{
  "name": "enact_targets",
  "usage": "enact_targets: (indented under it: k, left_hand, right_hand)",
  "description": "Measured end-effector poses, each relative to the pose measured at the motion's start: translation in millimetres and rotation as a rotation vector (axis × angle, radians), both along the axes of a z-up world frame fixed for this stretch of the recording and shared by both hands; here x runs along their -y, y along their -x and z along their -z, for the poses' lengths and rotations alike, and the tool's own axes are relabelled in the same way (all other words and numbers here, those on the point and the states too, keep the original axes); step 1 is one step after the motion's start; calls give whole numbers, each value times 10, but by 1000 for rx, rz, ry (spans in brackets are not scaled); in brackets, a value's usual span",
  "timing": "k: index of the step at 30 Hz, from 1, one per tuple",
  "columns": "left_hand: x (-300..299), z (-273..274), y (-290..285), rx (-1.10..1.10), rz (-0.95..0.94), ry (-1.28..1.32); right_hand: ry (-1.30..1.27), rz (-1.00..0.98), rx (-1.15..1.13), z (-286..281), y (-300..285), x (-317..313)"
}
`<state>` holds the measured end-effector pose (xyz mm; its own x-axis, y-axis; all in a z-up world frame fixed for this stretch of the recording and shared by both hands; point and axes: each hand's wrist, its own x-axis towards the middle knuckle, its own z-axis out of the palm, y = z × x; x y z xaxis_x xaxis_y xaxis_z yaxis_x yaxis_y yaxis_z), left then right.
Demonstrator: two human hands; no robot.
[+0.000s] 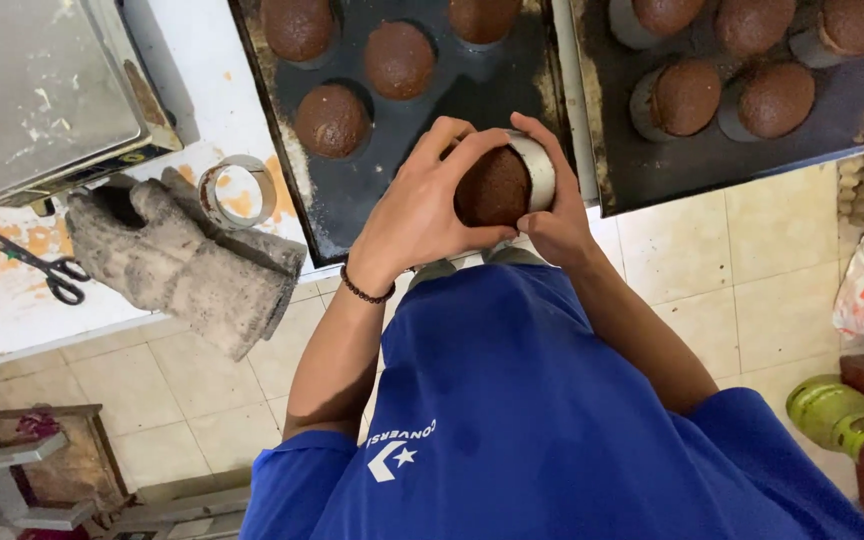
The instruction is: Removing small baked cakes from individual metal ring molds on a baking tray using hands and another mold as a pusher.
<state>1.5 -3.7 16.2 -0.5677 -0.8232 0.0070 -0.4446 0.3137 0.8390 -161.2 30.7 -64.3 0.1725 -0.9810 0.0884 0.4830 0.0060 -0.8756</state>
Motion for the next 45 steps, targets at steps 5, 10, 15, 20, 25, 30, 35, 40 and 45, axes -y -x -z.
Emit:
enact_targets:
  k: [5,10,15,20,25,30,35,40,45]
  left_hand:
    - [-62,-77,5,38,15,13]
    - [-159,-121,-123,85,-26,11]
    - [-251,33,-233,57,-1,68]
    - [-289,51,-415,-76,-92,-21]
    - [-289,173,-474,-295,-227,-78]
    - [-281,88,-471,-293,-241,-202]
    - [-207,-83,-455,-265,-212,-190]
    - [-207,-24,-416,-233,-332,-154]
    - [-210,246,-337,-246,-339,-138]
  right_hand:
    - [-100,-32,118,89,58,-22]
    - [-361,-153,255,-24,68,-20]
    - [-407,-367,69,94,54,-1]
    - [-203,-438,-71,-24,-59,24]
    - [277,-216,-344,41,-196,42]
    - [217,-5,-349,34,-244,86]
    - [156,-42,-385,-47,-197,93]
    - [322,-120,-306,-155,-340,74]
    - [645,43,-595,-73,-286,116]
